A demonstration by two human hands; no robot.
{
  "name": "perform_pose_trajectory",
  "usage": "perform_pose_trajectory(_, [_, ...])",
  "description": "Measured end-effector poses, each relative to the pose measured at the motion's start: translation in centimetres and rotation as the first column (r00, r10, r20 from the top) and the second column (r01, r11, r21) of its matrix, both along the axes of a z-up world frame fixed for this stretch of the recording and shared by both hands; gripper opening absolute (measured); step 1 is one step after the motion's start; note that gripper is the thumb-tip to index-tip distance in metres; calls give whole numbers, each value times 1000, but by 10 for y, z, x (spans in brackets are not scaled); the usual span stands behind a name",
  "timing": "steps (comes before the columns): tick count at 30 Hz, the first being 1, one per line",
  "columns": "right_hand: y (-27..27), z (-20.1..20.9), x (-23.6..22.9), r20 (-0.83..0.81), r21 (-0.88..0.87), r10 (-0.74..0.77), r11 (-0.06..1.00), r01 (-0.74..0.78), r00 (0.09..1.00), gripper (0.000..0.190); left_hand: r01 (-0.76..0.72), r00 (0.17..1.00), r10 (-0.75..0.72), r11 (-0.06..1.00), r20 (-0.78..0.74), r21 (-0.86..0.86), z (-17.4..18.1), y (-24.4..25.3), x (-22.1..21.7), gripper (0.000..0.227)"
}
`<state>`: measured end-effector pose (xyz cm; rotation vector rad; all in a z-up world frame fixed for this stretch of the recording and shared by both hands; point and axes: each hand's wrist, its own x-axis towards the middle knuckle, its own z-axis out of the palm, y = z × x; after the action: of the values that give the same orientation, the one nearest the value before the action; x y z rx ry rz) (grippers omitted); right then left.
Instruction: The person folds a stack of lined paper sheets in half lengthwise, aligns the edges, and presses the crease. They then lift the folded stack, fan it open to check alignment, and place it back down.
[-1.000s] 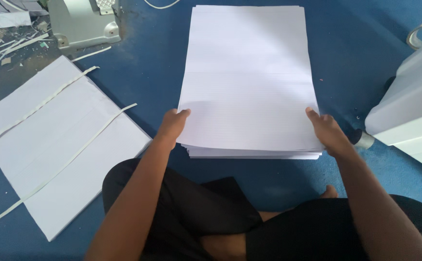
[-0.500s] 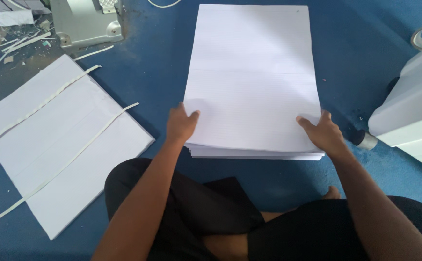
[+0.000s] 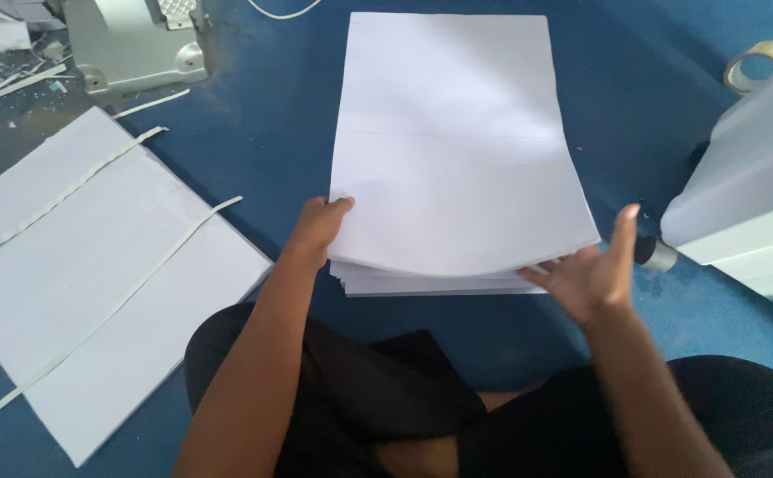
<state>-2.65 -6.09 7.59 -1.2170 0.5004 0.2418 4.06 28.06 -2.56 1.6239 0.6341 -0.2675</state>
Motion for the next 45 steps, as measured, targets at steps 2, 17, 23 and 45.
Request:
perform_pose_trajectory(2, [15, -12, -8, 116, -14, 70, 998, -69, 991, 110, 23, 1000, -23, 999, 2, -47, -4, 2, 1, 54])
perform_pose_trajectory(17, [93, -75, -16, -48, 47, -84, 995, 86, 995, 85, 14, 1000, -12, 994, 17, -105, -18, 0, 3, 52])
perform_pose_trajectory(23, [102, -59, -3, -46, 64, -271, 960, 273, 962, 63, -49, 999, 49, 961, -5, -272, -3, -17, -4, 49])
perform_pose_trajectory(45, [24, -46, 13, -98, -143, -171, 977, 156, 980, 58, -118, 965, 208, 890, 163, -440, -77, -5, 229, 59])
